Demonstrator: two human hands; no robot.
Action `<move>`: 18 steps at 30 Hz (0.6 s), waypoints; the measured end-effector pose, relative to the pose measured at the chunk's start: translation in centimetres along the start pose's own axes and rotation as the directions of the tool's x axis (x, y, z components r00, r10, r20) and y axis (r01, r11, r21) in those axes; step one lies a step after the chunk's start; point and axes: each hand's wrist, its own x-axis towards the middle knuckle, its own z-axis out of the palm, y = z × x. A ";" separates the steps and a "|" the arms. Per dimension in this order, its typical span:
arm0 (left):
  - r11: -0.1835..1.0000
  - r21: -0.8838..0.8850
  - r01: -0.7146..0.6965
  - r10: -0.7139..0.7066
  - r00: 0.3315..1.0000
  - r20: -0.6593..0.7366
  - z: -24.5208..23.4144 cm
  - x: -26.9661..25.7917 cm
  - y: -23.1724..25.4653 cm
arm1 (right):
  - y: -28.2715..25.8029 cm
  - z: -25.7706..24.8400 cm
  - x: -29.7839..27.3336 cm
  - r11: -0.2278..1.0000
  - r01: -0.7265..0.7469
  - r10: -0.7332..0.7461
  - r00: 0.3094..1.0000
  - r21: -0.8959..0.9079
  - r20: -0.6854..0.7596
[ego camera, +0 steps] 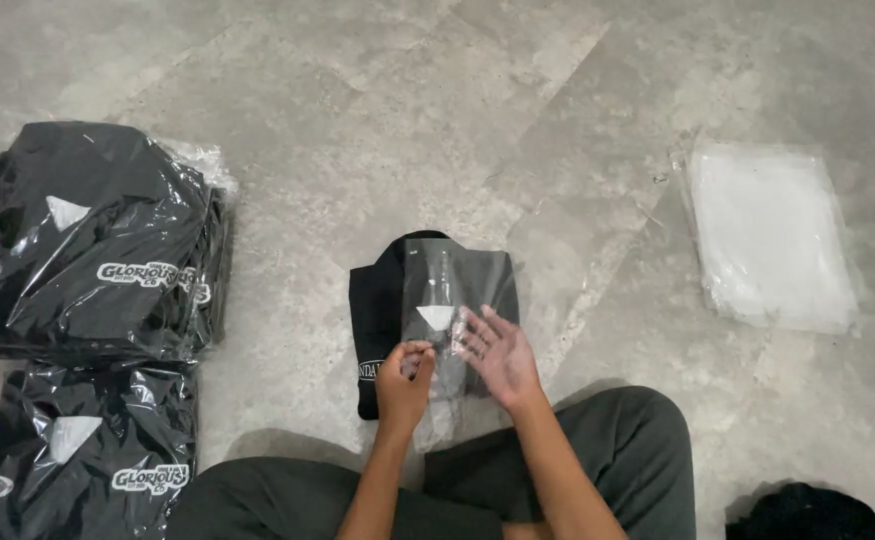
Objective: The person sits on the floor and repeatedly folds black polo shirts, places them into clear plastic bags, and stacks the packaged items. The process is repeated for multiple shirts throughout the clip.
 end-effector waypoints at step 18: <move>0.808 -0.554 0.202 -0.334 0.931 -0.149 -0.9 -1.1 -0.8 | -0.6 8.4 -1.7 0.804 0.246 -0.192 0.969 -0.541 0.155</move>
